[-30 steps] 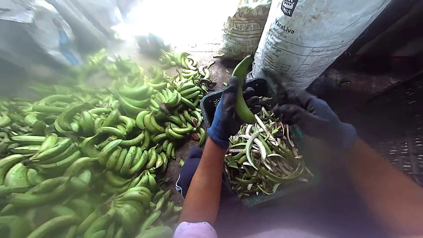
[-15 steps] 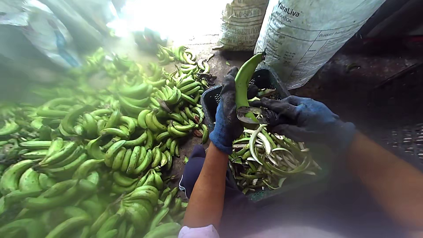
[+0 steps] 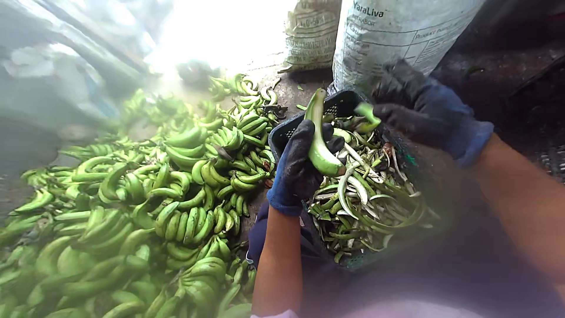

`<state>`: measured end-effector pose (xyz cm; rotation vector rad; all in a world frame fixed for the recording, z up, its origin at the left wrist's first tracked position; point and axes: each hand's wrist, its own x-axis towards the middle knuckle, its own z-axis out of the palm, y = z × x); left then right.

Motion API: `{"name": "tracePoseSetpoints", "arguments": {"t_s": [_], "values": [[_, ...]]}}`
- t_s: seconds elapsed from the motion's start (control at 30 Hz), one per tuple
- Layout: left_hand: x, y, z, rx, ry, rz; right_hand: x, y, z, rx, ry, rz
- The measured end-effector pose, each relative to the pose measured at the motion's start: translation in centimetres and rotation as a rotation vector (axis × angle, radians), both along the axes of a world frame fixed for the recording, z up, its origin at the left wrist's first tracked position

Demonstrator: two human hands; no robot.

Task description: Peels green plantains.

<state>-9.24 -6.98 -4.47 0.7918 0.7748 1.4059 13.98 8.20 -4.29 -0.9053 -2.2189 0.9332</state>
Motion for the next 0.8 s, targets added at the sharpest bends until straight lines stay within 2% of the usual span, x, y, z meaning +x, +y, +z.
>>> {"name": "tracePoseSetpoints", "arguments": {"t_s": [0.1,0.17,0.27,0.37,0.43,0.5,0.57,0.63,0.67,0.73,0.8], "values": [[-0.4,0.9,-0.5,0.064,0.046,0.143,-0.8,-3.1,-1.5,-0.127,0.093,0.222],[-0.2,1.7,-0.5,0.073,0.151,0.320,-1.4,-5.0,-1.3,-0.168,0.100,0.295],[0.1,2.7,-0.4,0.089,0.269,0.550,-1.3,-6.1,-1.5,0.008,0.039,0.345],[0.3,3.3,-0.4,0.157,0.339,0.673,-1.2,-6.3,-1.8,0.246,0.023,0.369],[0.4,3.1,-0.8,0.209,0.357,0.646,-1.3,-5.7,-1.5,0.286,-0.009,0.375],[1.4,1.9,-1.0,0.149,0.302,0.539,-1.4,-4.5,-0.8,0.305,-0.051,0.359],[2.8,0.7,-0.5,0.071,0.242,0.310,-1.4,-2.3,-0.6,0.385,-0.058,0.264],[3.9,0.2,0.4,-0.065,0.117,0.053,-0.6,0.5,-0.6,0.430,-0.151,0.060],[4.1,-0.4,0.5,-0.127,0.154,-0.039,-0.3,1.3,-0.2,0.407,-0.179,-0.027],[4.0,-0.8,0.1,-0.188,0.300,-0.086,0.4,2.3,0.6,0.343,-0.205,-0.094],[3.1,-0.2,-0.7,-0.159,0.419,0.075,0.3,1.6,-0.3,0.361,-0.126,-0.031]]}}
